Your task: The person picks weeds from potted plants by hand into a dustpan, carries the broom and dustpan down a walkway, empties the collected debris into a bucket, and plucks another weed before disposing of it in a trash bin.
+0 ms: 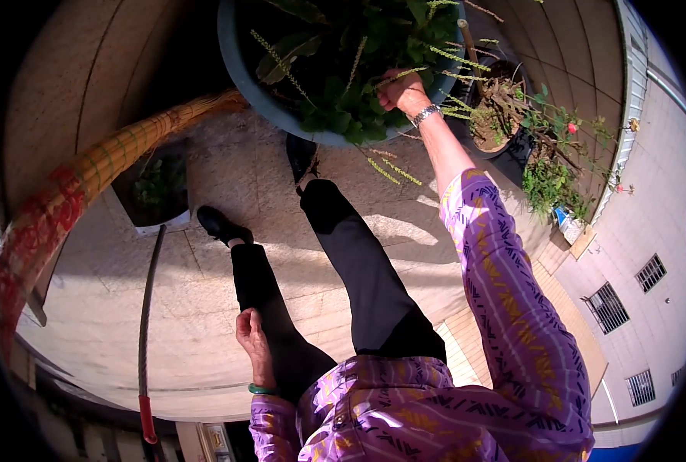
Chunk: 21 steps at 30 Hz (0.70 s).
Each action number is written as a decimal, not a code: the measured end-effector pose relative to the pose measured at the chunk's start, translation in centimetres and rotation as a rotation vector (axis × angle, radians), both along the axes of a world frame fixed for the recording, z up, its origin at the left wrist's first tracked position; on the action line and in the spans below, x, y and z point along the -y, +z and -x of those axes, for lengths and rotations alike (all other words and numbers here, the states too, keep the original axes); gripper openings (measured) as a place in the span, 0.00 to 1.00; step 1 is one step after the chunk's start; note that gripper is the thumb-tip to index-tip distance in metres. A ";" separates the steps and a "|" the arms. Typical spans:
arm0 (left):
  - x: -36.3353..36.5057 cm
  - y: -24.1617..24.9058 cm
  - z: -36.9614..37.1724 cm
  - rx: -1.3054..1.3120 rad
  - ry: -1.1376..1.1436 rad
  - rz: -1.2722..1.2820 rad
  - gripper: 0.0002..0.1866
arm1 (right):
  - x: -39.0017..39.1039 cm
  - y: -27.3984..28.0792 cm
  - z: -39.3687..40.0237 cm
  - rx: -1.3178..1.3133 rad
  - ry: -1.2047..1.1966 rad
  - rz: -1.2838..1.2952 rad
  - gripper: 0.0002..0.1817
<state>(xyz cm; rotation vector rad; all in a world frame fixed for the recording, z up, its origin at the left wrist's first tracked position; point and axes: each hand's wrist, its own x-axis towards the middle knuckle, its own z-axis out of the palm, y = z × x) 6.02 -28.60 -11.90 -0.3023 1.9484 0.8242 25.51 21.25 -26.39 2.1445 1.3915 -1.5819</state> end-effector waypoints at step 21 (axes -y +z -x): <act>-36.1 -11.1 -1.6 -0.397 -0.608 -0.456 0.19 | -0.3 -2.3 4.5 -0.167 1.028 -0.140 0.11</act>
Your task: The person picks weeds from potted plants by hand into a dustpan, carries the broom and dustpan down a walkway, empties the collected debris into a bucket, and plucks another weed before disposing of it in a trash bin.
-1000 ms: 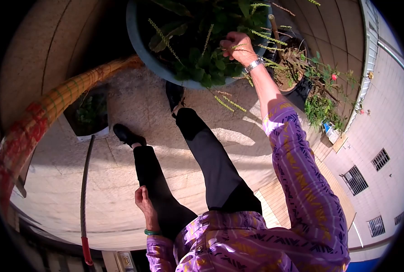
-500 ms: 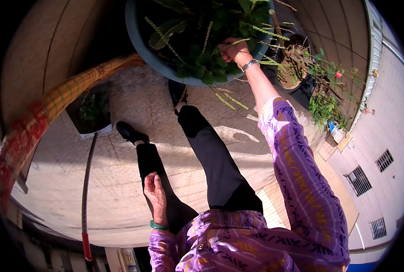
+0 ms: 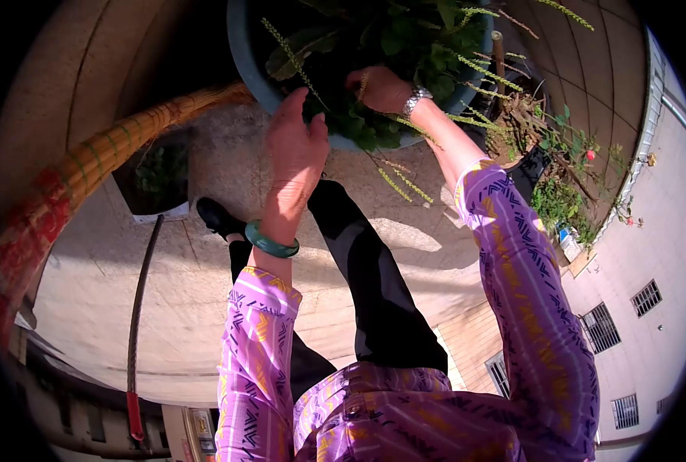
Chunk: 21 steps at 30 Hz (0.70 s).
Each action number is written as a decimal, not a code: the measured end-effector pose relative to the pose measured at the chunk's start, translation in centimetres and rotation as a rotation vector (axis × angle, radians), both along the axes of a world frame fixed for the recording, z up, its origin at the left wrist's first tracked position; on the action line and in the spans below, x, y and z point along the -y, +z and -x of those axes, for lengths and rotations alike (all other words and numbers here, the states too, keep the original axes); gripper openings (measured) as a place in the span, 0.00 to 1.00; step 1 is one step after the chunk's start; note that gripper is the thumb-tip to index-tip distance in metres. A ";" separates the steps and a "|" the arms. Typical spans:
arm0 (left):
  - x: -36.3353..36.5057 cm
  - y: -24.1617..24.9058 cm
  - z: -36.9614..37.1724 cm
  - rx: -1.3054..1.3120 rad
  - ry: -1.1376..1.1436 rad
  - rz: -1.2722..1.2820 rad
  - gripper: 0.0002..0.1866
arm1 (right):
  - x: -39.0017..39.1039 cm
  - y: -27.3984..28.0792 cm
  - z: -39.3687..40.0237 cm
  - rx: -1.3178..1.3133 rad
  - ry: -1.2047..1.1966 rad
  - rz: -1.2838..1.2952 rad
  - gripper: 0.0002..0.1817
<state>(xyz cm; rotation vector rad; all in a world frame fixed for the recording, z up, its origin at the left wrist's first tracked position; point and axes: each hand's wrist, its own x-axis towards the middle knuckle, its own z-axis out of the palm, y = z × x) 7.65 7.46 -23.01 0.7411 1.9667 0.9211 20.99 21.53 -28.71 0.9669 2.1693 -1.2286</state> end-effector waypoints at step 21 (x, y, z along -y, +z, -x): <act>3.9 -2.7 -6.8 -0.412 -0.869 -0.020 0.22 | 1.0 0.4 -1.9 -0.043 -0.737 0.393 0.07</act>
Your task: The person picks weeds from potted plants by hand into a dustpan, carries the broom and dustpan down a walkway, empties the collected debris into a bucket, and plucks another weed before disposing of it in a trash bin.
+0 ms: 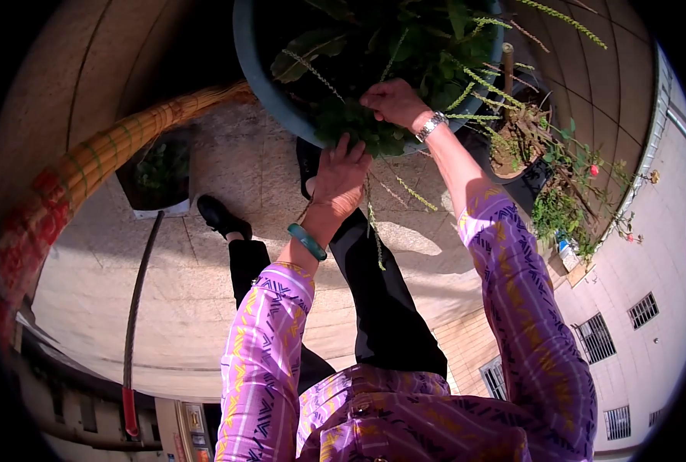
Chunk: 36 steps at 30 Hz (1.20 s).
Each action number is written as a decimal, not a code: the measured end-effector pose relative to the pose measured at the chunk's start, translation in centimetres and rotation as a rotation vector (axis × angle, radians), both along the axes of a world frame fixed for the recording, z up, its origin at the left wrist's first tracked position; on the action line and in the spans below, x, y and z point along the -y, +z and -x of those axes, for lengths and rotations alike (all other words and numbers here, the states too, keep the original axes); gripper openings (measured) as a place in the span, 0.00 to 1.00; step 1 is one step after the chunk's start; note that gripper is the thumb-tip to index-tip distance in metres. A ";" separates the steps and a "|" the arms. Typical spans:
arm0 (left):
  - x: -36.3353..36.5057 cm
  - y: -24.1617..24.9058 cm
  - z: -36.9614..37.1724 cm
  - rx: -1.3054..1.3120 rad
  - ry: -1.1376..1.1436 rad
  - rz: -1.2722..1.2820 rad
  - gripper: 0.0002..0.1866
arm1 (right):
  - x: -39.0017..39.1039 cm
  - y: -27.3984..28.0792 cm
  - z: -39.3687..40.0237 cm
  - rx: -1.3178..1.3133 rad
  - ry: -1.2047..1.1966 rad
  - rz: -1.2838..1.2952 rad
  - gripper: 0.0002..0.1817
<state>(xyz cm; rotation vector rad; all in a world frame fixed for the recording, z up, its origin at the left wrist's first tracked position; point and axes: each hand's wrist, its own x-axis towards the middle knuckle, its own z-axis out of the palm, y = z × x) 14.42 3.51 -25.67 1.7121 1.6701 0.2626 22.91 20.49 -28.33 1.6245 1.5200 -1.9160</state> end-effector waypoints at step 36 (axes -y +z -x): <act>3.2 9.5 3.1 -0.040 0.243 0.085 0.28 | -3.2 -1.7 -8.0 0.510 0.619 -0.574 0.05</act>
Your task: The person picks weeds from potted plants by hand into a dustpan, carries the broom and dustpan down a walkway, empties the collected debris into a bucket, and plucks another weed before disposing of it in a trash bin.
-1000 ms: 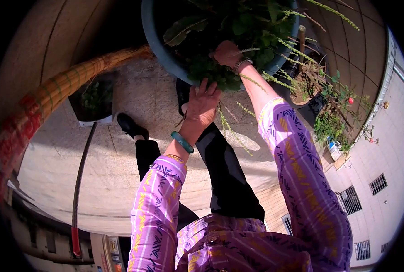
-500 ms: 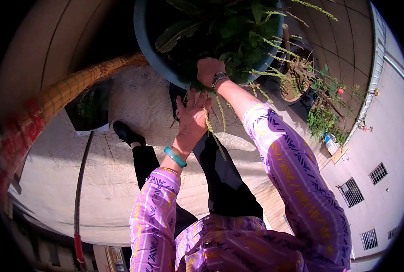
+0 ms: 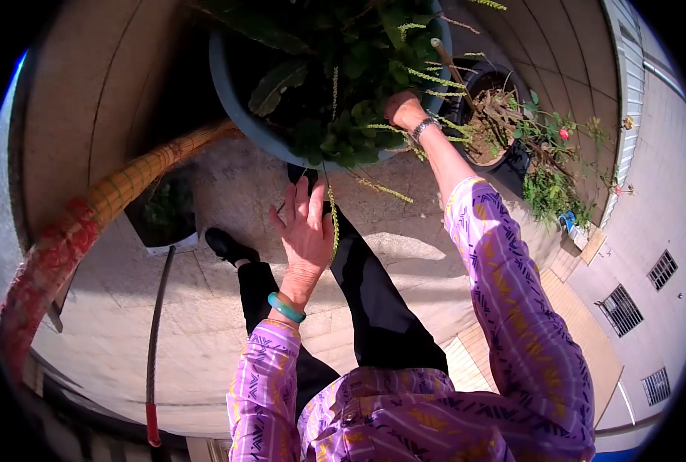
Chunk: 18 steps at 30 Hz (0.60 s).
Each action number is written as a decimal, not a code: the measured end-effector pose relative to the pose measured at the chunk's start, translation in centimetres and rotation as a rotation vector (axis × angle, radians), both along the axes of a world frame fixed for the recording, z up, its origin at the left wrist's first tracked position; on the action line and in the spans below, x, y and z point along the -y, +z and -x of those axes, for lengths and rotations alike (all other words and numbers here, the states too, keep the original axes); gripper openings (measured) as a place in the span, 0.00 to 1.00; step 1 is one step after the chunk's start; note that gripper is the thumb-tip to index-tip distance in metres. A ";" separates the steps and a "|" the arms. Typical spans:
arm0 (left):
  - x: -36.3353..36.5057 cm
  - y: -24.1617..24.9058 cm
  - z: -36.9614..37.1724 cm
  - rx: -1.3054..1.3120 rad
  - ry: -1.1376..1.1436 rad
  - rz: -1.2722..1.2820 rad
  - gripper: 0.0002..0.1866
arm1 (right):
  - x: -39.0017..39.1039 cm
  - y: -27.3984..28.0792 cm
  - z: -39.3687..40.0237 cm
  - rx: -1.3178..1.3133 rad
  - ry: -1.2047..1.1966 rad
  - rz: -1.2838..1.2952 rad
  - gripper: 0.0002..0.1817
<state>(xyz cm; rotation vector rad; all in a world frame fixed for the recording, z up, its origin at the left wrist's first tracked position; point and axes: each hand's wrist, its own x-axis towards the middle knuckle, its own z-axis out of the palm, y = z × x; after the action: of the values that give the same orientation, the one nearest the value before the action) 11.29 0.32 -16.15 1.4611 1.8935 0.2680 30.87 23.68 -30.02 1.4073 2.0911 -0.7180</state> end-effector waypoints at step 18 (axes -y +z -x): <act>29.1 6.4 13.7 0.464 1.951 0.085 0.38 | 21.9 18.2 26.1 -0.835 -0.247 0.380 0.11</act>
<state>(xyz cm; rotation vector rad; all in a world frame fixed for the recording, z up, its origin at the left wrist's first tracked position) -2.40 -28.74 -9.71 -0.8904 2.1347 1.1710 4.78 1.74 -11.81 1.2696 2.1572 -1.9563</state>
